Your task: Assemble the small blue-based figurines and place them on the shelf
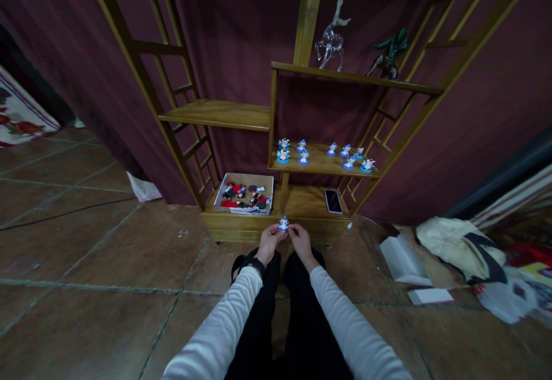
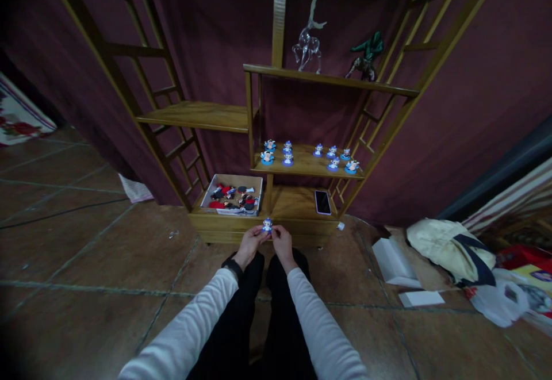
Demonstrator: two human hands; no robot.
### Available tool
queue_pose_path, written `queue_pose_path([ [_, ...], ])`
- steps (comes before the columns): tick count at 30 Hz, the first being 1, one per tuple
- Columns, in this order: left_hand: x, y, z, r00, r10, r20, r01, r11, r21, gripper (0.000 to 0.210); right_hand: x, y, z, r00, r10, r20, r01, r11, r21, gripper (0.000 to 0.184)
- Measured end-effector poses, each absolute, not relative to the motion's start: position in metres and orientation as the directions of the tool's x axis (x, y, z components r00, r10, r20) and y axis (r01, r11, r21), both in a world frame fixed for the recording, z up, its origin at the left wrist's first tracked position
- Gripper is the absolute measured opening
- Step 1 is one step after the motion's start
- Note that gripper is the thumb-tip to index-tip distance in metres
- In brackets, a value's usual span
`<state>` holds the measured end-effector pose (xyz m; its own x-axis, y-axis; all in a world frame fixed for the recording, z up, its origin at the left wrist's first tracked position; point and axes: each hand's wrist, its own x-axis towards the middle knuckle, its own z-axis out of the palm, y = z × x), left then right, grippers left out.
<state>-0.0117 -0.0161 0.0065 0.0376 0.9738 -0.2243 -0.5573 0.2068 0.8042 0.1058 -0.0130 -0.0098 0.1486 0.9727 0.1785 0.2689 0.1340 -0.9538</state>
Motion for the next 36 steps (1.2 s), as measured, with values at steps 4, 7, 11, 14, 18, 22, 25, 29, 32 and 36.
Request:
queue_pose_path([
  [4, -0.007, -0.015, 0.006, 0.008, 0.97, -0.245, -0.54, 0.21, 0.815, 0.029, 0.106, -0.013, -0.009, 0.17, 0.969, 0.181, 0.289, 0.127, -0.949, 0.021],
  [7, -0.006, -0.013, 0.006, 0.011, 0.972, -0.236, -0.527, 0.207, 0.824, 0.028, 0.107, -0.012, -0.008, 0.171, 0.969, 0.178, 0.29, 0.123, -0.949, 0.021],
  [11, -0.007, -0.012, 0.003, 0.018, 0.975, -0.222, -0.513, 0.199, 0.835, 0.032, 0.109, -0.011, -0.006, 0.147, 0.977, 0.154, 0.252, 0.114, -0.961, 0.02],
  [14, -0.007, -0.013, 0.001, -0.005, 0.978, -0.209, -0.533, 0.174, 0.828, 0.037, 0.11, -0.01, -0.005, 0.136, 0.982, 0.134, 0.184, 0.108, -0.977, 0.019],
  [18, -0.007, -0.014, 0.001, -0.041, 0.98, -0.193, -0.53, 0.143, 0.836, 0.041, 0.109, -0.009, -0.006, 0.135, 0.984, 0.117, 0.088, 0.106, -0.99, 0.018],
  [22, -0.007, -0.014, 0.002, -0.058, 0.98, -0.191, -0.547, 0.129, 0.827, 0.044, 0.106, -0.006, -0.012, 0.136, 0.985, 0.107, 0.02, 0.105, -0.994, 0.019],
  [25, -0.009, -0.014, 0.004, -0.054, 0.972, -0.23, -0.563, 0.16, 0.81, 0.039, 0.104, -0.004, -0.017, 0.121, 0.987, 0.102, 0.028, 0.099, -0.995, 0.021],
  [29, -0.014, -0.014, 0.008, -0.036, 0.951, -0.307, -0.573, 0.232, 0.786, 0.023, 0.103, -0.003, -0.019, 0.104, 0.988, 0.11, 0.083, 0.102, -0.991, 0.022],
  [32, -0.016, -0.013, 0.01, -0.02, 0.944, -0.329, -0.571, 0.259, 0.779, 0.013, 0.104, -0.002, -0.017, 0.072, 0.992, 0.102, 0.103, 0.094, -0.99, 0.021],
  [36, -0.016, -0.01, 0.008, -0.021, 0.939, -0.342, -0.551, 0.275, 0.788, 0.01, 0.107, 0.0, -0.015, 0.02, 0.997, 0.079, 0.105, 0.076, -0.992, 0.02],
])
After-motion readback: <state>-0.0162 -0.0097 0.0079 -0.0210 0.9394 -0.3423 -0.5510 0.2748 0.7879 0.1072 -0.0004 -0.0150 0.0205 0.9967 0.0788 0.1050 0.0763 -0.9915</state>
